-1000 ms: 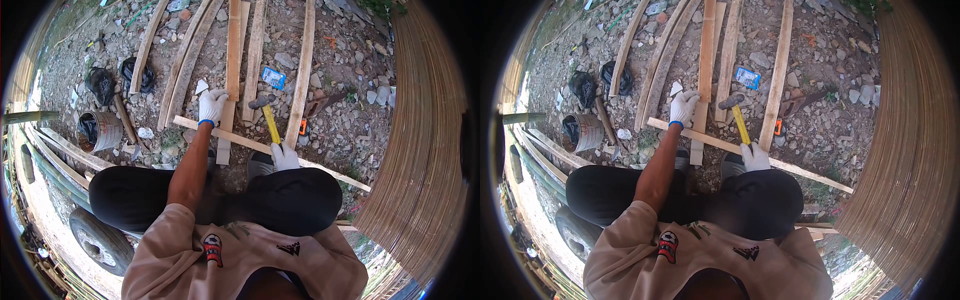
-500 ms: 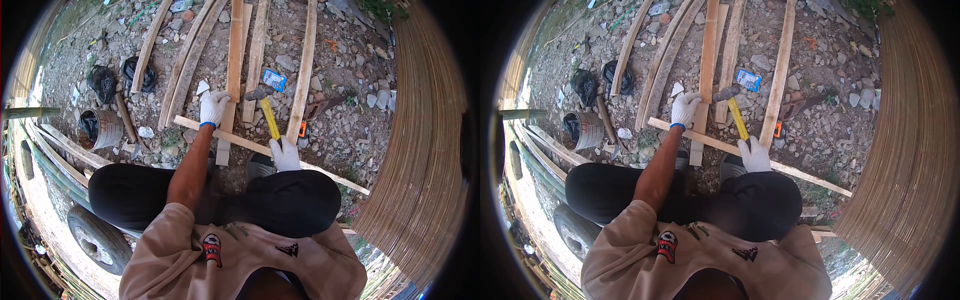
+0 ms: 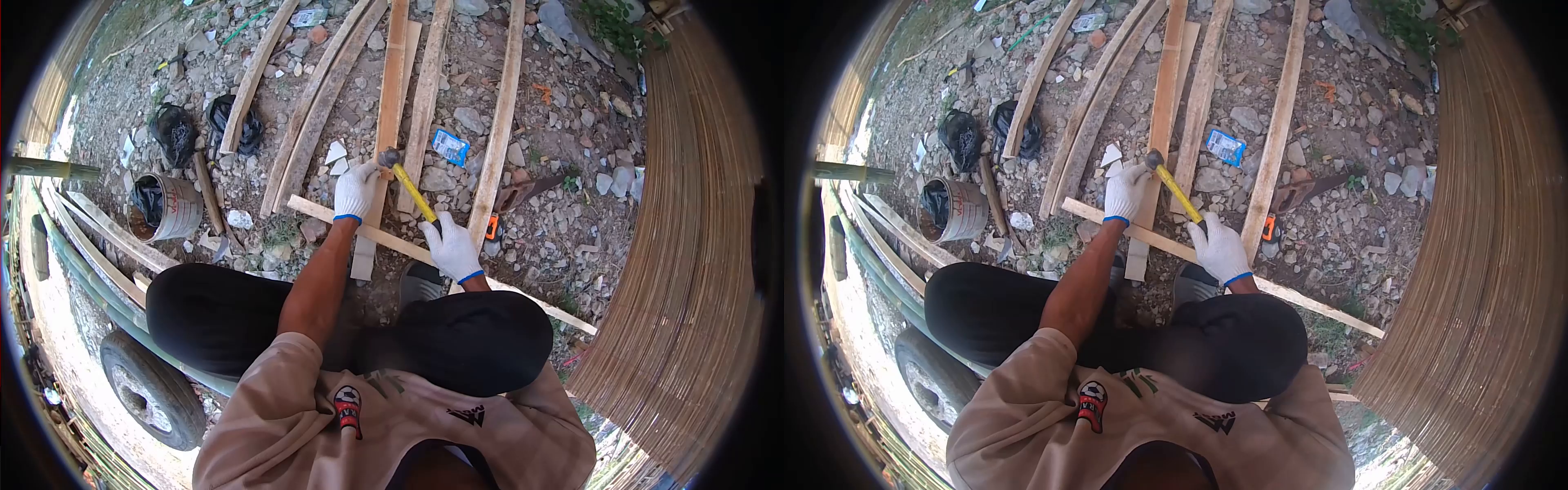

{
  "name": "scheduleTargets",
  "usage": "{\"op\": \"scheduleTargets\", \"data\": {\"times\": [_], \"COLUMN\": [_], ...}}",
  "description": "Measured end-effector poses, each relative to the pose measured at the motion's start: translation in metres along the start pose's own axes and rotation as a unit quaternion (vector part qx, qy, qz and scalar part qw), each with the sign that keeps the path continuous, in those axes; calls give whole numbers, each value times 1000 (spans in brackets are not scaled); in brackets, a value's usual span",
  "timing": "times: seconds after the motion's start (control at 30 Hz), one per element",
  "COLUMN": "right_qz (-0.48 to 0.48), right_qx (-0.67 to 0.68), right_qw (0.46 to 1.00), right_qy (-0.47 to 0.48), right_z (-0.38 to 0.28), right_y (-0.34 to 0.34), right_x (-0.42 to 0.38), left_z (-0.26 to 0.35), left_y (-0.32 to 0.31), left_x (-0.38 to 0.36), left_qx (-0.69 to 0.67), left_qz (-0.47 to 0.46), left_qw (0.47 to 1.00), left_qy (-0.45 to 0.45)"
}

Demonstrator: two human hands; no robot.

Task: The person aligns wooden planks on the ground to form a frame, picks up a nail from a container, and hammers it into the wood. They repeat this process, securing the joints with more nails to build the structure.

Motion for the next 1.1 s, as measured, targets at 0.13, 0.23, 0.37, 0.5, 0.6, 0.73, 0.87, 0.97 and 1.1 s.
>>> {"op": "scheduleTargets", "data": {"times": [0.13, 0.23, 0.37, 0.5, 0.6, 0.73, 0.87, 0.97, 1.1], "right_qz": [7, 14, -4, -8, 16, 31, 1, 2, 36], "right_qx": [13, 27, -12, -29, 23, 41, -11, -5, 30], "right_qw": [1000, 999, 1000, 999, 1000, 998, 1000, 1000, 999], "right_qy": [4, 28, 6, -14, 13, 29, 4, -8, -7], "right_z": [-6, -6, 2, 6, -2, -5, 11, 12, 5], "right_y": [-1, -4, -9, -10, -4, -1, -13, -14, -8], "right_x": [-3, -5, 1, 4, 2, -2, 5, 5, -1], "left_z": [-4, -4, 1, 0, 1, -4, -9, -8, -3], "left_y": [-2, -4, 1, -2, -1, -5, -11, -11, -8], "left_x": [-4, -5, -3, 0, -1, -2, 0, -3, 3], "left_qx": [-11, 4, 17, 13, 4, -7, 24, -23, -37], "left_qz": [19, -1, -8, -14, -7, -3, -5, -3, -14], "left_qw": [1000, 1000, 1000, 1000, 1000, 1000, 1000, 1000, 999], "left_qy": [3, 16, 13, -6, -21, -6, -7, -15, 1]}}
Point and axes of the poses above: each hand's wrist, its own x-axis towards the middle knuckle, its own y-axis out of the back of the hand, z = x × y, the point moved 9 cm from there along x, towards the middle knuckle, and after that the axes turned 12 degrees about x, right-handed, at the moved point
